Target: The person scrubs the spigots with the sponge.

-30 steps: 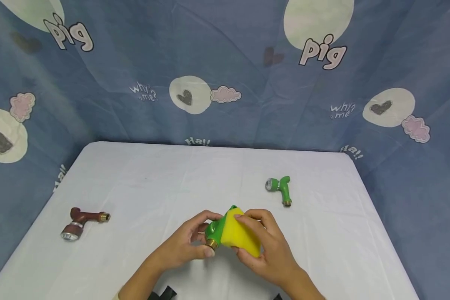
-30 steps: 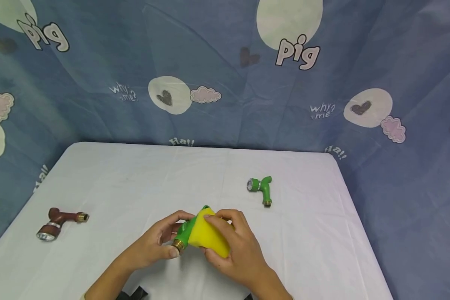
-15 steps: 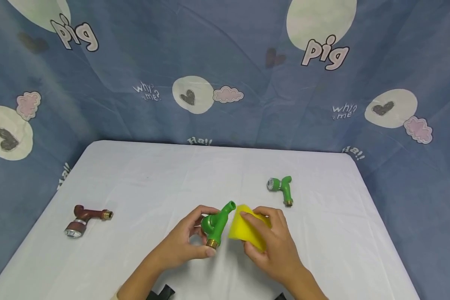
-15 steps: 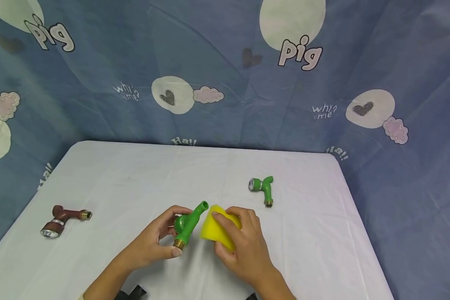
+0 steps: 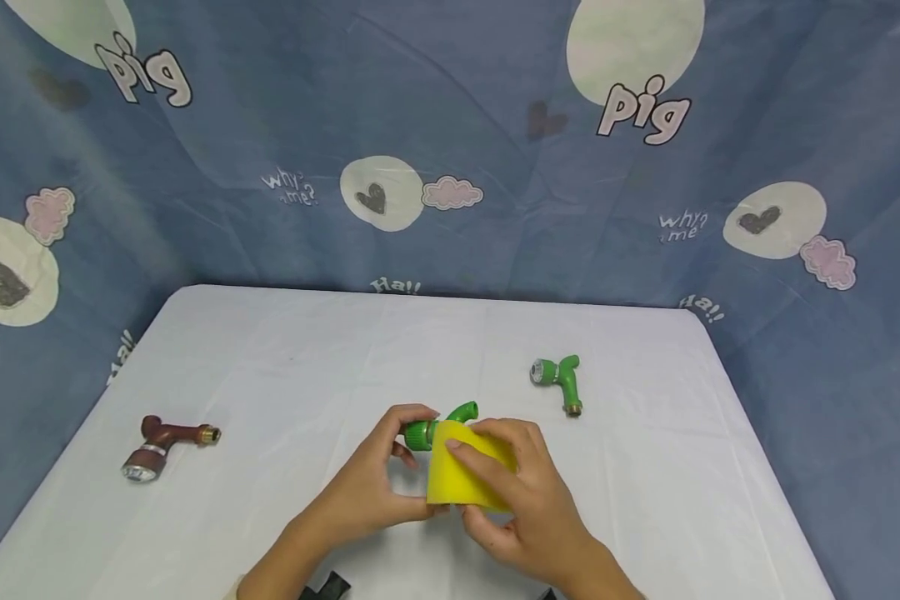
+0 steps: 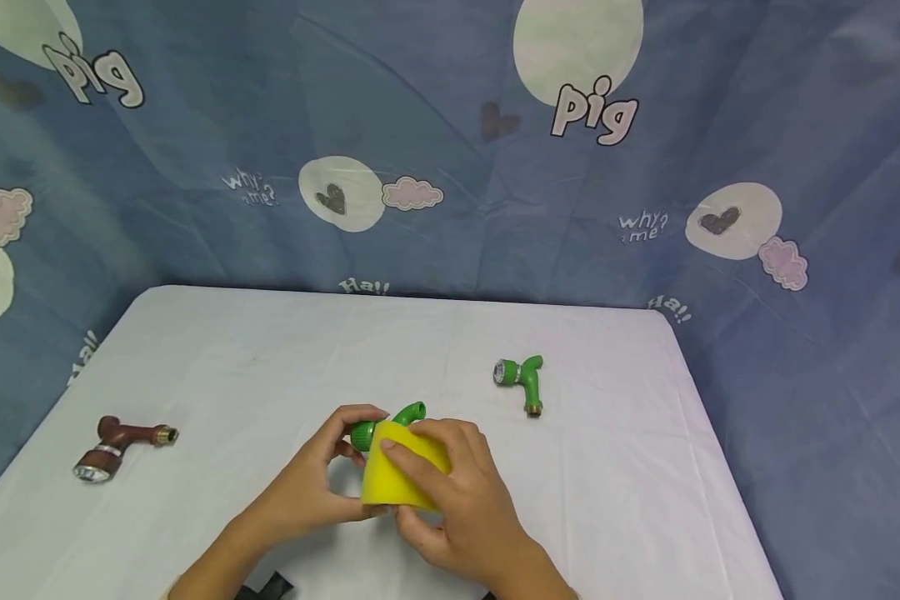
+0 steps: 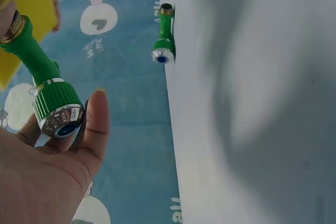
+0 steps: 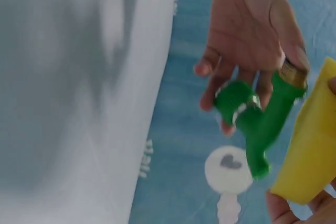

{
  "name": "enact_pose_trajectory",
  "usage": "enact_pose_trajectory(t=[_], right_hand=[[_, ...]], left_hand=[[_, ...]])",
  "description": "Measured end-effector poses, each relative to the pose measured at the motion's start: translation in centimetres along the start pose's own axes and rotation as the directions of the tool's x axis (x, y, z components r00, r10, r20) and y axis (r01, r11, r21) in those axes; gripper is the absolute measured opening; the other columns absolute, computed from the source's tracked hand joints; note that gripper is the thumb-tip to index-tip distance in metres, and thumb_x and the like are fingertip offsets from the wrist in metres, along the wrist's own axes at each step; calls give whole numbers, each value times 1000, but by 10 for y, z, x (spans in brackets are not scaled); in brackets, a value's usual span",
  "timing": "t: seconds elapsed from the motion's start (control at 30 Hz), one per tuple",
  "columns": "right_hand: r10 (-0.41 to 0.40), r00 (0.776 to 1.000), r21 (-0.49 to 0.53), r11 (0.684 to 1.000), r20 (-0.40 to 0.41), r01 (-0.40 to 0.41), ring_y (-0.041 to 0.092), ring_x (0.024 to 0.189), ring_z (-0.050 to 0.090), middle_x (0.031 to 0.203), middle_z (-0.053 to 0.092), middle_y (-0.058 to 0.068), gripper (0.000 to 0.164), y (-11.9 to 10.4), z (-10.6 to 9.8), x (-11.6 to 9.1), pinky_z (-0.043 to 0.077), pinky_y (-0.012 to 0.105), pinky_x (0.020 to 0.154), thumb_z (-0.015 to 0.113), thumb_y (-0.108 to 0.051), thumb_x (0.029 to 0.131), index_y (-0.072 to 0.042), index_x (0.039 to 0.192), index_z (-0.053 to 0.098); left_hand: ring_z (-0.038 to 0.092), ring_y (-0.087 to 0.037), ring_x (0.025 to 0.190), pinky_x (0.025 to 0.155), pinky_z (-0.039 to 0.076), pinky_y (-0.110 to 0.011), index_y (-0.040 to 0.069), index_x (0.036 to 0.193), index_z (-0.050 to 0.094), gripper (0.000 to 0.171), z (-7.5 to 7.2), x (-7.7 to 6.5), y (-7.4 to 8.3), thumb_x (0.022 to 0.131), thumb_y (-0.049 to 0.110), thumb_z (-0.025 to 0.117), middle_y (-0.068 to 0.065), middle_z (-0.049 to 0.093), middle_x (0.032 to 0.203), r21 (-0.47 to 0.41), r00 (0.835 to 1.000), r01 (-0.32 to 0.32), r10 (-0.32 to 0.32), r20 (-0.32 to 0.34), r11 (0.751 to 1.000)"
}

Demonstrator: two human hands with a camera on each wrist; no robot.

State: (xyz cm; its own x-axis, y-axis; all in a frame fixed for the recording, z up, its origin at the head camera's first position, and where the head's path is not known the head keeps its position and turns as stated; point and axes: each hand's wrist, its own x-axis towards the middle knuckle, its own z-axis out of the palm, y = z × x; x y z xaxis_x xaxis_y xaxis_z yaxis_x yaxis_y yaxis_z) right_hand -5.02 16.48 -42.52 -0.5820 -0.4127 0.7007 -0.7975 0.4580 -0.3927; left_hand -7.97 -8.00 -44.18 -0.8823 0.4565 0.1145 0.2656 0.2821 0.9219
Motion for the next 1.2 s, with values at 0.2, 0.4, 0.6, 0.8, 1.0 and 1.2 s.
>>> enact_pose_trajectory(t=[0.2,0.4,0.6,0.8,1.0,1.2], right_hand=[[-111,994,-53,993,-17,110,32,116,53,132,58,14,38,-2,9,3,49,43,99,56,-31,103,-15,134,70],[-98,995,-30,995,-36,97,31,113,54,129,59,14,35,1,6,3,52,42,93,59,-29,101,-15,131,72],[-42,998,-56,998,-42,39,31,113,53,129,60,13,35,5,0,2,49,38,95,59,-29,102,-15,131,72],[-6,999,-210,978,-46,-4,34,113,54,129,60,14,37,10,-6,0,45,42,96,53,-32,104,-17,132,72],[38,992,-229,971,-120,-65,37,109,53,126,61,17,40,21,-12,-1,42,42,92,59,-26,95,-12,131,72],[57,983,-233,968,-174,-98,37,107,53,126,62,18,41,25,-13,-4,40,39,90,59,-28,94,-10,129,71]], left_hand=[[55,-15,120,91,55,-32,21,148,45,91,5,-3,2,75,37,98,8,50,146,-2,997,-77,77,-2,997],[56,-16,120,91,56,-32,24,147,46,88,2,-1,3,76,38,97,4,54,143,-20,995,-98,99,33,995],[59,-18,118,89,58,-33,23,146,49,87,0,-4,2,75,34,98,5,55,143,-57,991,-118,121,57,991],[59,-17,116,89,58,-33,22,145,49,87,-4,-5,4,74,32,98,2,56,142,-48,988,-142,145,61,989],[58,-17,118,88,58,-34,23,147,48,87,-6,-2,5,76,34,97,6,55,143,-50,985,-152,156,76,987],[58,-15,117,88,56,-34,26,149,46,91,-6,-3,10,75,39,97,7,56,143,-24,988,-138,140,71,990]])
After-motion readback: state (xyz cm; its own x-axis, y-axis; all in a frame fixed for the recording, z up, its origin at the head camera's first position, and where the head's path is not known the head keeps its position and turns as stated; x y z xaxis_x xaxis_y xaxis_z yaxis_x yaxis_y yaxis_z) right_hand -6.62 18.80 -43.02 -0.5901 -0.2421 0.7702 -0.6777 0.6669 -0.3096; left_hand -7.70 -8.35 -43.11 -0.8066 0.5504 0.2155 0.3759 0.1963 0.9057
